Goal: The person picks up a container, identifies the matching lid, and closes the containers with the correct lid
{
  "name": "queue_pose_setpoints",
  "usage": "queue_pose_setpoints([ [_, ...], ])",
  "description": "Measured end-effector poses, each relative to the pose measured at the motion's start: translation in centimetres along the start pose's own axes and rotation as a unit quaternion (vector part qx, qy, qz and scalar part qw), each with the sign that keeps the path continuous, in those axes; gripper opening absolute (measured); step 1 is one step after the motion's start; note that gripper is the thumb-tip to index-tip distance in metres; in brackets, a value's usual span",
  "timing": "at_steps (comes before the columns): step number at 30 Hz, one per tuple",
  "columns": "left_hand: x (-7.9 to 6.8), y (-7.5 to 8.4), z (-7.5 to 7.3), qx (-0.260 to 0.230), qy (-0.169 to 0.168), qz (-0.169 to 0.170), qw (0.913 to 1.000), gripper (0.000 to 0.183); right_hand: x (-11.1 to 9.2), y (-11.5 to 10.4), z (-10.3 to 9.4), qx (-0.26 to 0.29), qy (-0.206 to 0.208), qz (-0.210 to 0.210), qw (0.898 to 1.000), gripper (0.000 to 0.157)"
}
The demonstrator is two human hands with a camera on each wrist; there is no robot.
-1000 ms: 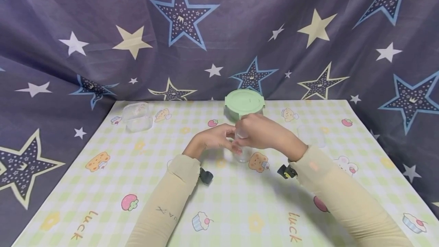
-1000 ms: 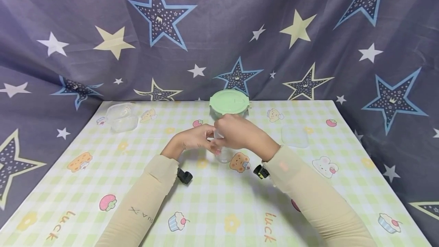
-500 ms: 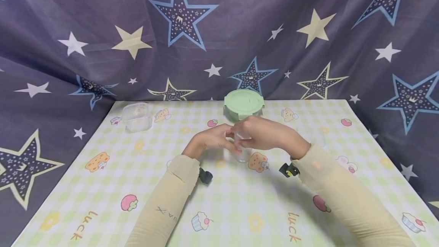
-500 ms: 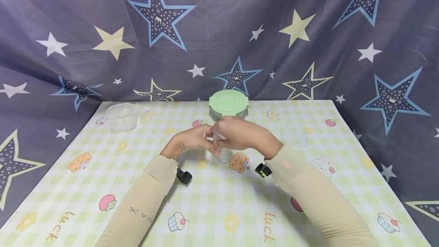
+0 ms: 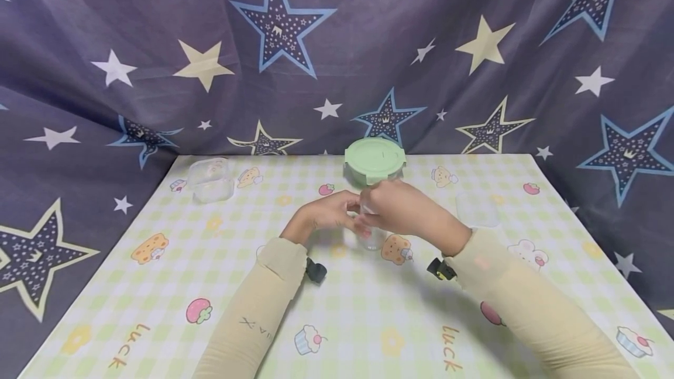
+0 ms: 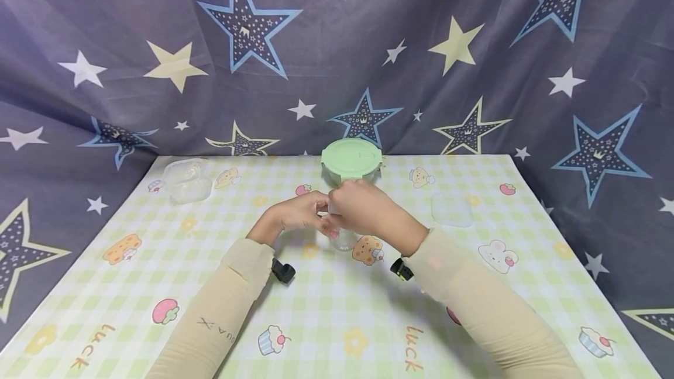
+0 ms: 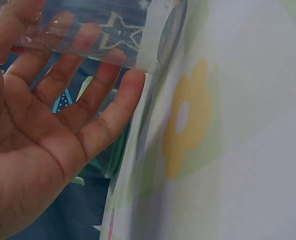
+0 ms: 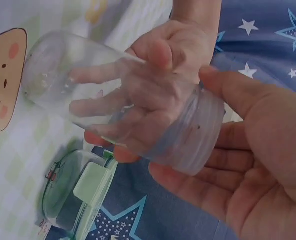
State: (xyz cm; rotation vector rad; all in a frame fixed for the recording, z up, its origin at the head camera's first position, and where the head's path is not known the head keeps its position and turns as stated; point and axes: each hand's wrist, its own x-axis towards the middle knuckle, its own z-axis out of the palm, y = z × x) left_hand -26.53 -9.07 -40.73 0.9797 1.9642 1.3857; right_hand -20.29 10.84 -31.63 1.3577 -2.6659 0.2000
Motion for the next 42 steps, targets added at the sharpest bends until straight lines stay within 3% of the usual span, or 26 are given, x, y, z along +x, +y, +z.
queue_pose_setpoints([
  [3, 0.0, -0.1, 0.0, -0.002, -0.002, 0.002, 1.0000, 0.040, -0.1, 0.2, 0.2, -0.006, -0.002, 0.002, 1.000, 0.026],
  [9, -0.1, 0.4, 0.1, 0.016, -0.001, 0.004, 0.9999, 0.049, -1.0, 1.6, -1.0, 0.093, -0.047, -0.041, 0.994, 0.051],
  [14, -0.3, 0.8, -0.1, 0.045, 0.007, 0.019, 0.9988, 0.050, -1.0, 1.9, -1.8, 0.117, -0.080, -0.033, 0.989, 0.047],
  [25, -0.2, 0.4, -0.2, 0.041, 0.025, 0.037, 0.9982, 0.043, -0.5, 1.9, -1.2, 0.104, -0.028, -0.053, 0.993, 0.036],
  [29, -0.2, 0.4, -0.2, 0.035, 0.020, 0.036, 0.9986, 0.039, -0.3, 1.6, -0.8, 0.079, -0.002, -0.028, 0.996, 0.030],
  [34, -0.2, 0.3, -0.3, 0.025, 0.017, 0.028, 0.9991, 0.034, -0.4, 1.6, -0.2, 0.064, 0.035, -0.013, 0.997, 0.036],
  [37, -0.2, 0.0, -0.3, 0.019, 0.017, 0.021, 0.9995, 0.038, -0.6, 2.2, 0.1, 0.095, 0.038, -0.044, 0.994, 0.041],
  [42, -0.2, 0.0, -0.3, 0.019, 0.027, 0.004, 0.9994, 0.041, -0.9, 3.5, 0.2, 0.184, 0.009, -0.093, 0.978, 0.045],
])
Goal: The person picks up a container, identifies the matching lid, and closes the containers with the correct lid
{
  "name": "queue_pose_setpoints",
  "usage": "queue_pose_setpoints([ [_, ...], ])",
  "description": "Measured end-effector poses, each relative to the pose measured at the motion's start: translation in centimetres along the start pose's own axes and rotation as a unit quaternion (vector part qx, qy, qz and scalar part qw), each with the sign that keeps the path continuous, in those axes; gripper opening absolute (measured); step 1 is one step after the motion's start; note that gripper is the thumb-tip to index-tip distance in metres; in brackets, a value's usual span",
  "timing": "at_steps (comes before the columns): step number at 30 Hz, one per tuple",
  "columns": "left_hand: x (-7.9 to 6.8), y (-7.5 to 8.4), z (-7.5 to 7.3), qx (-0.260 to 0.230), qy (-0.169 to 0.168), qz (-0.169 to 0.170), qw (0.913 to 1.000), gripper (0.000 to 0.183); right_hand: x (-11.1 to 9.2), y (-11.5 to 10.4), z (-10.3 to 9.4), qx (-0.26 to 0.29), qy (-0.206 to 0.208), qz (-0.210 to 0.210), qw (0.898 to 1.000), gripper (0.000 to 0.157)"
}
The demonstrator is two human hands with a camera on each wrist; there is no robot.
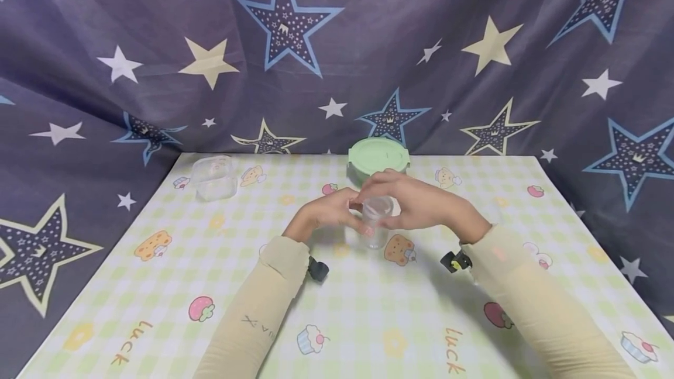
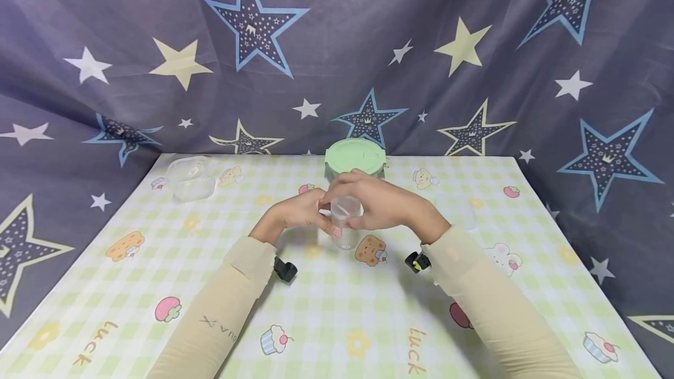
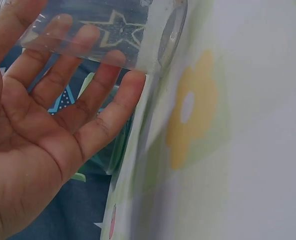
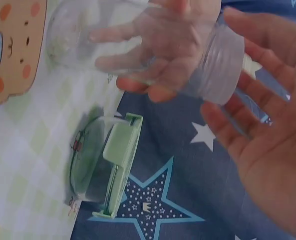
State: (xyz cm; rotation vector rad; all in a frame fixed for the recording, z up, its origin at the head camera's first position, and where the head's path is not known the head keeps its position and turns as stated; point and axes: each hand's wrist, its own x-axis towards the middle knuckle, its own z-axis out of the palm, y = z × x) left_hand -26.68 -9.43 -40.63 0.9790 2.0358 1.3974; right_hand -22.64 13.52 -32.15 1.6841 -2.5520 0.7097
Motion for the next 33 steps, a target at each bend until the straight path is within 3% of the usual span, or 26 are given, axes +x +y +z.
queue_pose_setpoints([
  [8, 0.1, 0.1, 0.0, 0.010, 0.009, -0.013, 0.9998, 0.032, 0.0, 0.7, -0.4, 0.029, -0.029, -0.002, 0.999, 0.043],
  [19, 0.1, 0.4, 0.1, 0.004, 0.003, -0.017, 0.9998, 0.035, 0.3, -0.2, -0.2, -0.027, -0.013, 0.033, 0.999, 0.036],
  [28, 0.0, 0.4, 0.1, -0.005, -0.008, -0.013, 0.9999, 0.040, 0.6, -0.8, -0.3, -0.046, -0.015, 0.012, 0.999, 0.031],
  [33, 0.0, 0.4, 0.0, 0.003, -0.009, -0.010, 0.9999, 0.041, 0.7, -0.9, -0.3, -0.034, -0.028, 0.013, 0.999, 0.040],
])
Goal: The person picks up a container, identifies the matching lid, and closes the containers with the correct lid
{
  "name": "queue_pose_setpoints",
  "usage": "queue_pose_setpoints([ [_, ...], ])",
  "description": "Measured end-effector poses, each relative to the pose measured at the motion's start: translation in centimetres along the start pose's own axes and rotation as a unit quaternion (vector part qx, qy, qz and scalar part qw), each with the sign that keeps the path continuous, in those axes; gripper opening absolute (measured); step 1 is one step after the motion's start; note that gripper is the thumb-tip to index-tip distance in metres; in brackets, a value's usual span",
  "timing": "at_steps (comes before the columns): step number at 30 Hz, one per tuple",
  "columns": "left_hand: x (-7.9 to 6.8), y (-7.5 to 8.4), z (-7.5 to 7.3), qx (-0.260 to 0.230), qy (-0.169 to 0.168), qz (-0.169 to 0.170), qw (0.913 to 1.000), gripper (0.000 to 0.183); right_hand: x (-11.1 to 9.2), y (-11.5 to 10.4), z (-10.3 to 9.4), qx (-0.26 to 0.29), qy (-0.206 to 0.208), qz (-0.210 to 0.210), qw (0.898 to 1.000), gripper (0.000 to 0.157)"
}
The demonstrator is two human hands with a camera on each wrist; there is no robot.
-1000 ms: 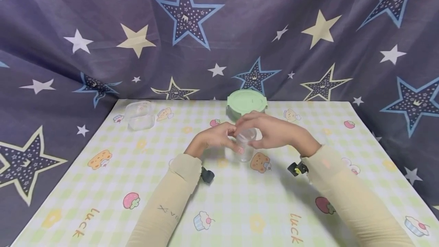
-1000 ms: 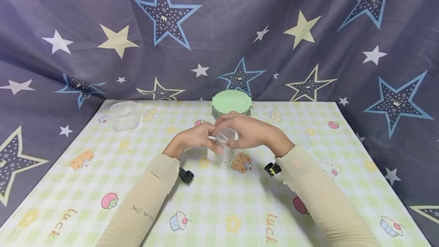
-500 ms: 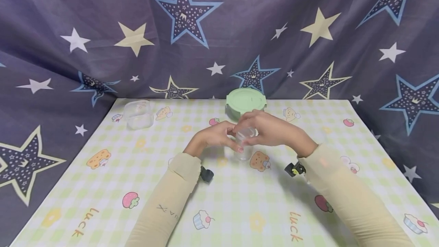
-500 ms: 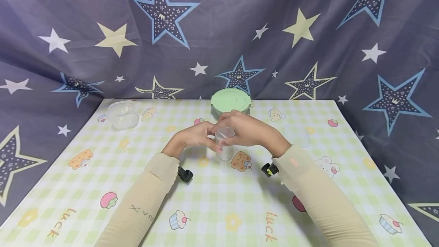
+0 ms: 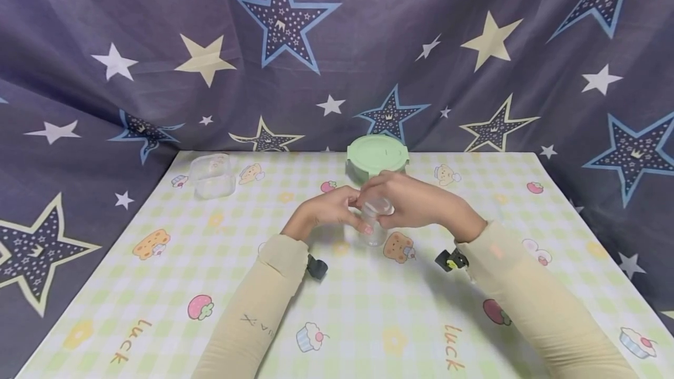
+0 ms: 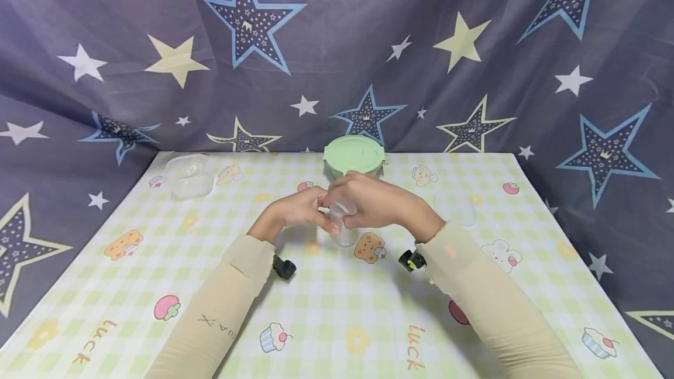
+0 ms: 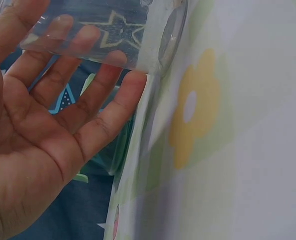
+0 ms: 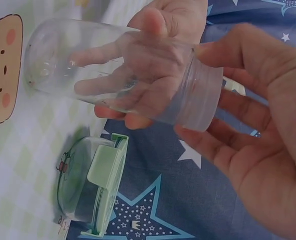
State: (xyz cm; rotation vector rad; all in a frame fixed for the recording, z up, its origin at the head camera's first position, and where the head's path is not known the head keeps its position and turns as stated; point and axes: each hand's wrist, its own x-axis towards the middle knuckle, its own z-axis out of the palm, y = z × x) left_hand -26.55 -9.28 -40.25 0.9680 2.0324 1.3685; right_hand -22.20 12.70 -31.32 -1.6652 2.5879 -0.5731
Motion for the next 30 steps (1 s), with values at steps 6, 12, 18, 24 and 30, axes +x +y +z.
queue_pose_setpoints([
  [6, 0.0, 0.0, 0.0, 0.000, 0.001, 0.000, 1.0000, 0.043, 0.2, 0.4, 0.2, 0.038, -0.002, -0.019, 0.999, 0.045],
  [12, -0.3, 0.6, -0.2, 0.000, -0.006, 0.027, 0.9996, 0.035, 0.1, 0.5, -0.1, 0.065, 0.010, -0.036, 0.997, 0.046],
  [18, -0.8, 1.4, -0.6, 0.022, -0.007, 0.041, 0.9989, 0.030, -0.3, 0.5, -0.6, 0.121, 0.020, -0.037, 0.992, 0.051],
  [24, -1.0, 1.5, -1.4, 0.088, 0.041, 0.053, 0.9939, 0.034, -0.6, 0.6, -0.3, 0.034, 0.067, 0.050, 0.996, 0.050],
  [30, -0.8, 1.5, -1.7, 0.160, 0.068, 0.083, 0.9813, 0.031, -0.4, 0.2, 0.4, -0.041, 0.099, 0.112, 0.988, 0.051],
])
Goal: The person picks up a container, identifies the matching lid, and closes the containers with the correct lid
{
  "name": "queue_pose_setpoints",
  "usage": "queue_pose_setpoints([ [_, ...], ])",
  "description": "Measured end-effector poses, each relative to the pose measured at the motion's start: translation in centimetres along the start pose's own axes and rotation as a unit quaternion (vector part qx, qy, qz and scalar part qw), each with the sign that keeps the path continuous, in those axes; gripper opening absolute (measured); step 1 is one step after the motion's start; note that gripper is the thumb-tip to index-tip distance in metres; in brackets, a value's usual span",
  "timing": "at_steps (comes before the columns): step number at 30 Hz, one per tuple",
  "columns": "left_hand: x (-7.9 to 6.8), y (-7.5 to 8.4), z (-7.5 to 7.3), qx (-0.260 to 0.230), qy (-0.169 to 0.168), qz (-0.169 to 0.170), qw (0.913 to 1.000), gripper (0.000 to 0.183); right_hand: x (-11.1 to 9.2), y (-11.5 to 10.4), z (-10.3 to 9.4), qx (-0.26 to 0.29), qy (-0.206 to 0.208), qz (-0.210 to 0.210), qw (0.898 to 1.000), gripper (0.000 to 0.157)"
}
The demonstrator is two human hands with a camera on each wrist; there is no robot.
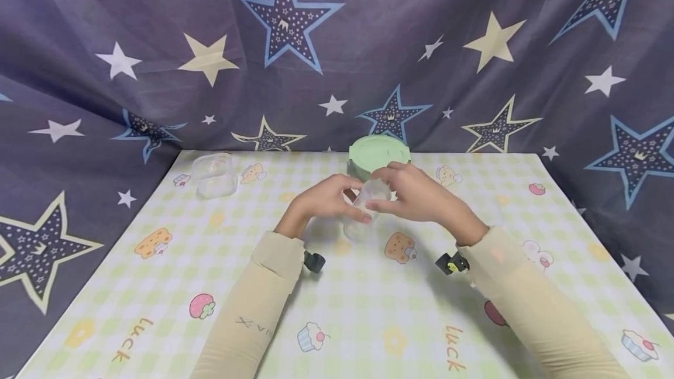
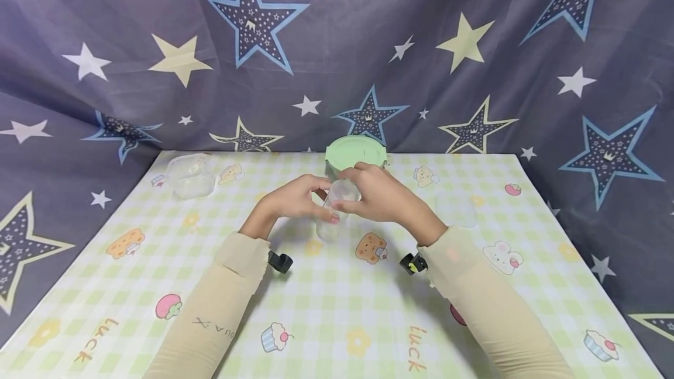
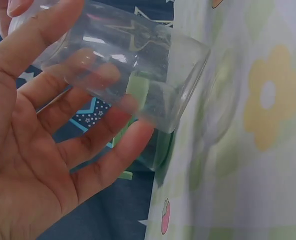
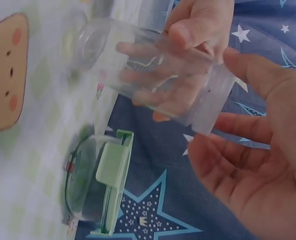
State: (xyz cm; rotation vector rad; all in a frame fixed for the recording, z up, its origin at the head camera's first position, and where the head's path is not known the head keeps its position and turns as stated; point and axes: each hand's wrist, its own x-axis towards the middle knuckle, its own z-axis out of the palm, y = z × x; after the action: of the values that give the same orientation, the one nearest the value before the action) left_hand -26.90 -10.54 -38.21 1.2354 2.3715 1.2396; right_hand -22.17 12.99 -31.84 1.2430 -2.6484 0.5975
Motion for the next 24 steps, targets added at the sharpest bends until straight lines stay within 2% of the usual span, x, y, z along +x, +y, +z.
queue_pose_setpoints([
  [5, -0.05, 0.13, -0.06, -0.008, -0.013, -0.003, 0.9999, 0.035, 0.18, 0.29, 0.11, 0.047, -0.003, -0.021, 0.999, 0.037],
  [11, -0.09, 0.27, -0.01, -0.020, -0.029, -0.005, 0.9994, 0.042, 0.22, 0.77, 0.03, 0.097, -0.026, -0.055, 0.993, 0.052],
  [24, 0.05, 0.39, 0.06, -0.028, -0.038, -0.026, 0.9986, 0.038, 0.27, 0.83, -0.11, 0.095, -0.055, -0.073, 0.991, 0.055],
])
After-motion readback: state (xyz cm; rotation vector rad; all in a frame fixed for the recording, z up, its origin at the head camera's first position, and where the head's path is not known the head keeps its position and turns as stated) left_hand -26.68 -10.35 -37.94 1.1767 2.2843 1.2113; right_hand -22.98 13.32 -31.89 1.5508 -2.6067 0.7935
